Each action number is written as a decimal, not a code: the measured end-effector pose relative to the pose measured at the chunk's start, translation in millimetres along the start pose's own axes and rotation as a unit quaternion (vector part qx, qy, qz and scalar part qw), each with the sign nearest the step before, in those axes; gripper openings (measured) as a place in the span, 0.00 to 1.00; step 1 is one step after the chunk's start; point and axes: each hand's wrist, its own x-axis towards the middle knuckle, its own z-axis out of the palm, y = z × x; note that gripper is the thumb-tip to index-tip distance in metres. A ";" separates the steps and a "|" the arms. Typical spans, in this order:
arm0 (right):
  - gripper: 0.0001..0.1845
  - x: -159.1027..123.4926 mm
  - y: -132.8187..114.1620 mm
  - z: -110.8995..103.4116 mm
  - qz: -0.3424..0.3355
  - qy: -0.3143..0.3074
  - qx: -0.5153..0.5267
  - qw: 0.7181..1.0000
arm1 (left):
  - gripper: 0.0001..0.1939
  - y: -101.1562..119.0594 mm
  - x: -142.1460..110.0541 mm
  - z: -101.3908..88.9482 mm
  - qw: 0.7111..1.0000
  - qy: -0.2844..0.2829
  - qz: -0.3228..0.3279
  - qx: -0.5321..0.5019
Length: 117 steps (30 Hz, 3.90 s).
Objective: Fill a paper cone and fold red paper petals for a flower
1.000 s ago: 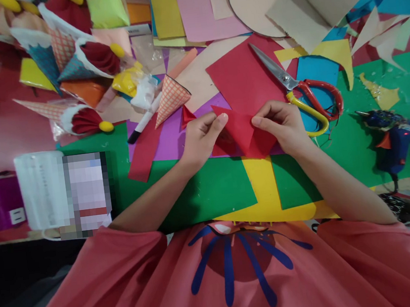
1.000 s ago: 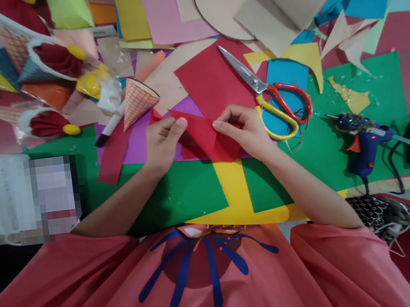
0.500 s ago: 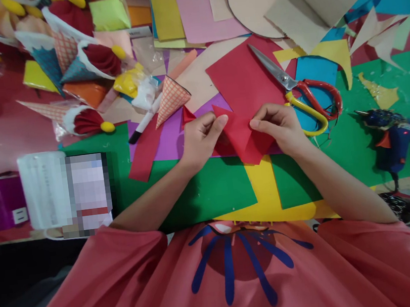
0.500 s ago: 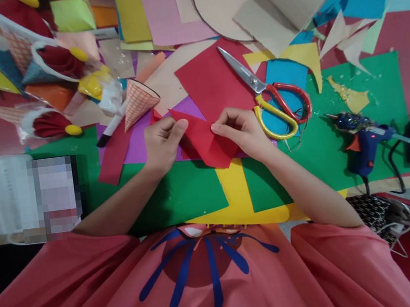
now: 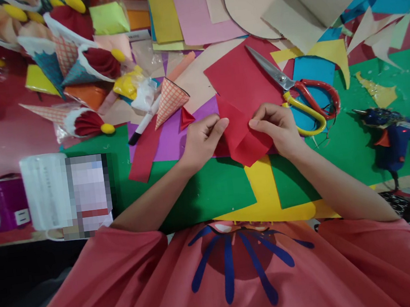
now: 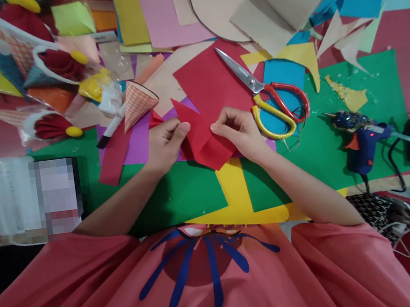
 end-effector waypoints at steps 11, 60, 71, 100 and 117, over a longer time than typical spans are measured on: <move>0.12 1.4 0.1 0.8 -0.022 0.036 -0.014 0.999 | 0.27 0.6 0.9 0.1 0.999 -0.017 -0.041 -0.030; 0.16 15.4 10.8 -15.8 -0.033 0.077 -0.018 0.996 | 0.19 -3.2 -2.8 0.3 0.995 -0.063 -0.044 -0.056; 0.16 16.0 9.9 -16.2 -0.026 0.081 0.003 0.996 | 0.18 -2.7 -2.7 -0.9 0.997 -0.067 -0.036 -0.029; 0.16 12.9 3.8 -15.2 -0.001 0.027 -0.024 0.999 | 0.17 -17.0 0.3 -2.9 0.998 -0.025 0.026 -0.052; 0.14 13.8 3.8 -14.7 -0.002 0.009 -0.009 1.000 | 0.40 -14.6 3.8 -11.2 0.981 -0.125 -0.029 -0.148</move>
